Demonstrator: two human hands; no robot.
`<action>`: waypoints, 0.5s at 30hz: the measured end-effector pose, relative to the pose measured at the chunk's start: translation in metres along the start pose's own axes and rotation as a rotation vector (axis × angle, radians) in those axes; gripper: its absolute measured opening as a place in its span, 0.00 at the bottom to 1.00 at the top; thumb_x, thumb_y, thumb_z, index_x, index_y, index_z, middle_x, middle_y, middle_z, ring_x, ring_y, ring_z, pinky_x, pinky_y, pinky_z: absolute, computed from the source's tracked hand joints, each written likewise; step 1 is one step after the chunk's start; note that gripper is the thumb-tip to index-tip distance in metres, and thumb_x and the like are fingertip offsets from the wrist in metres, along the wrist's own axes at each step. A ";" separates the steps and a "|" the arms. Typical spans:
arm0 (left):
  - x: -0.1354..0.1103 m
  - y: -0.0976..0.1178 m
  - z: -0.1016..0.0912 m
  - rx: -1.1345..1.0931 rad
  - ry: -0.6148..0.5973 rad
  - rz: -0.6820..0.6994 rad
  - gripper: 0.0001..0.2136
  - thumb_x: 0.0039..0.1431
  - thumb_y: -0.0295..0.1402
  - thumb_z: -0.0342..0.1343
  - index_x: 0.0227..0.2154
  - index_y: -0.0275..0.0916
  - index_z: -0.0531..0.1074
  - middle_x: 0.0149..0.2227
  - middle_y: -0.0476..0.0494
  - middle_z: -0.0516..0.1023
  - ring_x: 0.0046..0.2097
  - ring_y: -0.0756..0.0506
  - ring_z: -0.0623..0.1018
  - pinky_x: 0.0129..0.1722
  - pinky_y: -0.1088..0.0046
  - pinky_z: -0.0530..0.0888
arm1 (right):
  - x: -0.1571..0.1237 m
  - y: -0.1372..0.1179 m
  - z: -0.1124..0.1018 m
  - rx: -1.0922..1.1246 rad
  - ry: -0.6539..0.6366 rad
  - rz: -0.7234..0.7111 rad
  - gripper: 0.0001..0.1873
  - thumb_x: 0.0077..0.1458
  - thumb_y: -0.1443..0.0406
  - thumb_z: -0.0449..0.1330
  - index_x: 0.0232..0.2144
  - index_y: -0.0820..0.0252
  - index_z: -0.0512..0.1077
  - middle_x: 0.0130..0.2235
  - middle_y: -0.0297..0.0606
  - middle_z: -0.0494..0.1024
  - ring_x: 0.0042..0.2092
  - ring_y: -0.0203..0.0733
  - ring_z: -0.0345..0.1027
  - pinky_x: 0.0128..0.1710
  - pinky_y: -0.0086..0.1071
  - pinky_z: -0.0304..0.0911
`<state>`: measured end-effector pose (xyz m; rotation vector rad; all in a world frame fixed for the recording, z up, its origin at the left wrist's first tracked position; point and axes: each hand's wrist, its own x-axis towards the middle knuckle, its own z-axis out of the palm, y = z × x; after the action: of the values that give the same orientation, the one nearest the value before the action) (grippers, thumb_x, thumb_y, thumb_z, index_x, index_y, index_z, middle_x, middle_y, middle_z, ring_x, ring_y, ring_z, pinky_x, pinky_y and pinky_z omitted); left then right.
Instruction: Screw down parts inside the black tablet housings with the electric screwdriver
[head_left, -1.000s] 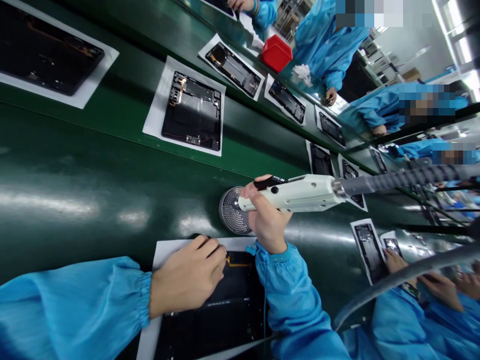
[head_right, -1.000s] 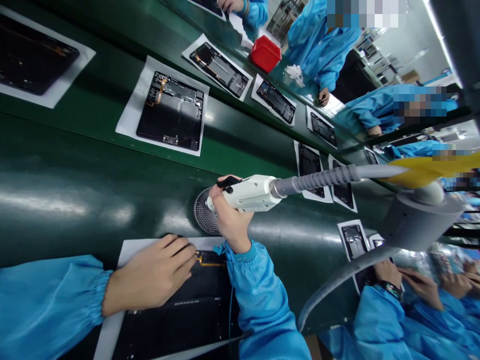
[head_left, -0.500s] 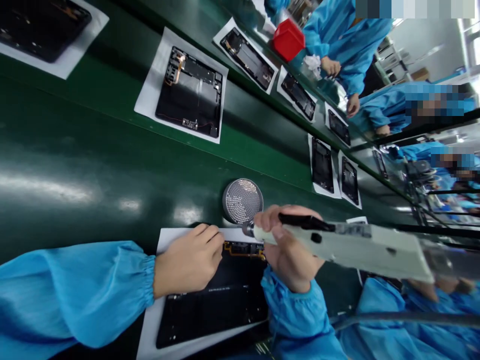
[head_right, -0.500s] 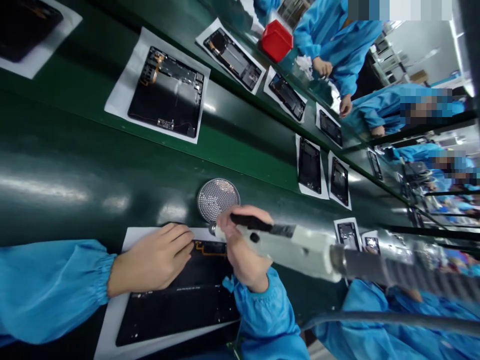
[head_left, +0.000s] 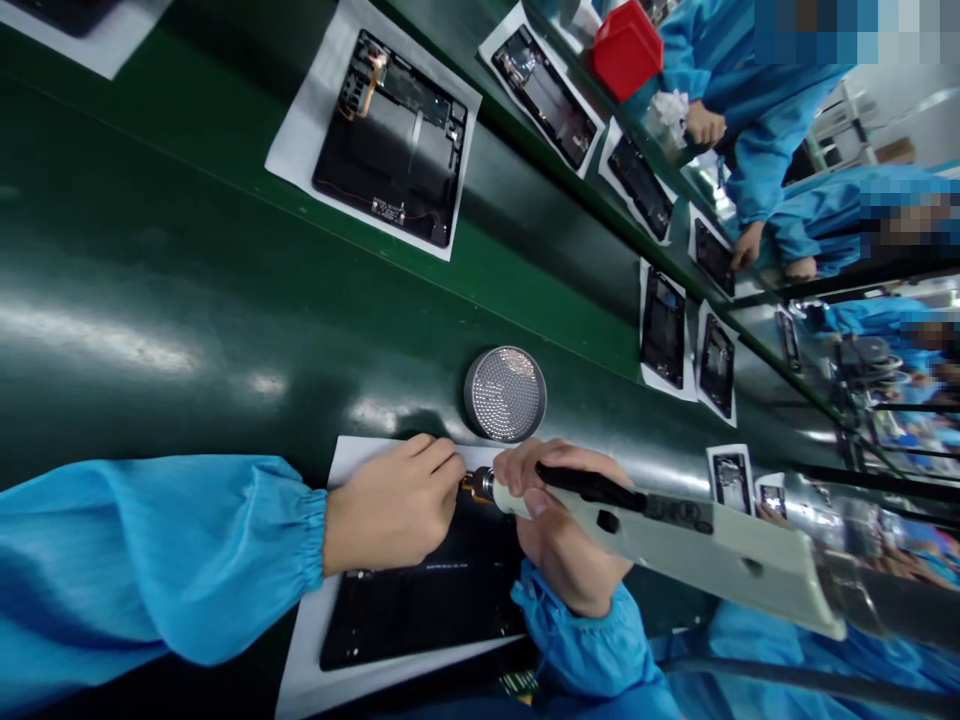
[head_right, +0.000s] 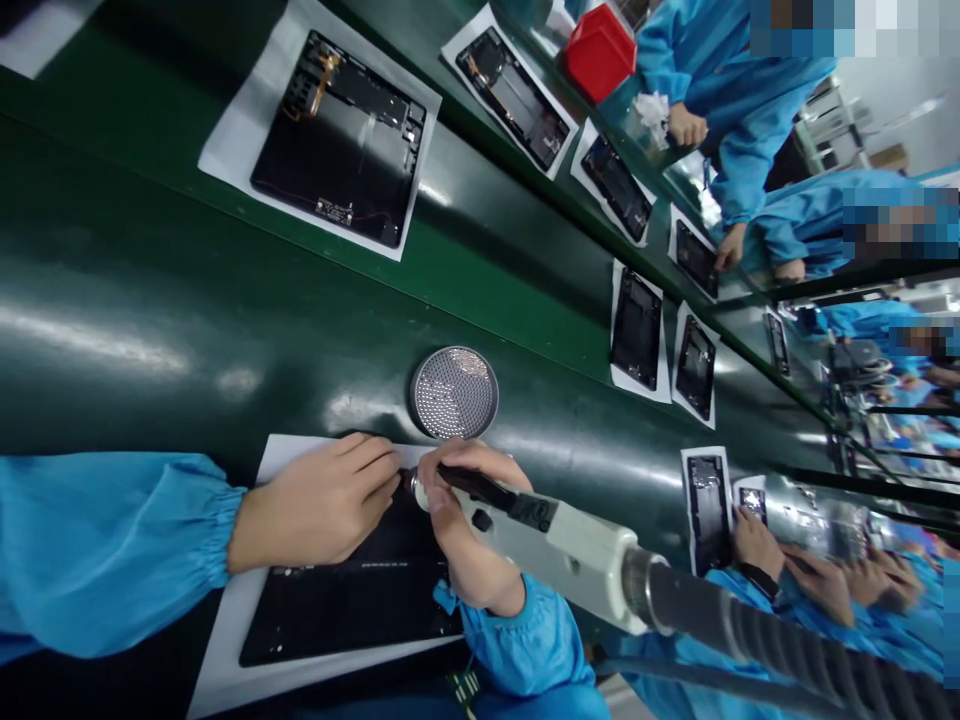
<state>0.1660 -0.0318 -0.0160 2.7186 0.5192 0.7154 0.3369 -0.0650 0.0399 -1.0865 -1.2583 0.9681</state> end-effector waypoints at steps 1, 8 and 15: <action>0.000 0.000 0.000 0.000 0.005 -0.002 0.10 0.65 0.26 0.53 0.29 0.31 0.75 0.32 0.38 0.72 0.37 0.41 0.68 0.35 0.63 0.62 | 0.000 0.000 0.000 -0.004 0.000 0.002 0.16 0.55 0.73 0.62 0.45 0.51 0.74 0.32 0.34 0.74 0.33 0.42 0.70 0.33 0.42 0.69; 0.000 0.000 0.000 0.002 0.017 0.001 0.11 0.65 0.25 0.53 0.27 0.31 0.75 0.31 0.38 0.72 0.37 0.40 0.68 0.34 0.63 0.62 | 0.001 0.001 0.003 -0.014 -0.005 -0.026 0.17 0.55 0.74 0.61 0.45 0.53 0.74 0.30 0.33 0.73 0.31 0.41 0.69 0.32 0.41 0.68; 0.001 0.000 -0.001 0.001 0.018 0.008 0.11 0.65 0.25 0.54 0.26 0.32 0.75 0.31 0.37 0.72 0.37 0.40 0.68 0.34 0.62 0.62 | 0.000 0.000 0.005 -0.043 -0.011 -0.036 0.14 0.55 0.73 0.61 0.42 0.52 0.74 0.30 0.32 0.71 0.31 0.41 0.69 0.31 0.41 0.69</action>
<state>0.1666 -0.0316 -0.0146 2.7188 0.5124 0.7427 0.3317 -0.0647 0.0395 -1.0896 -1.3083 0.9247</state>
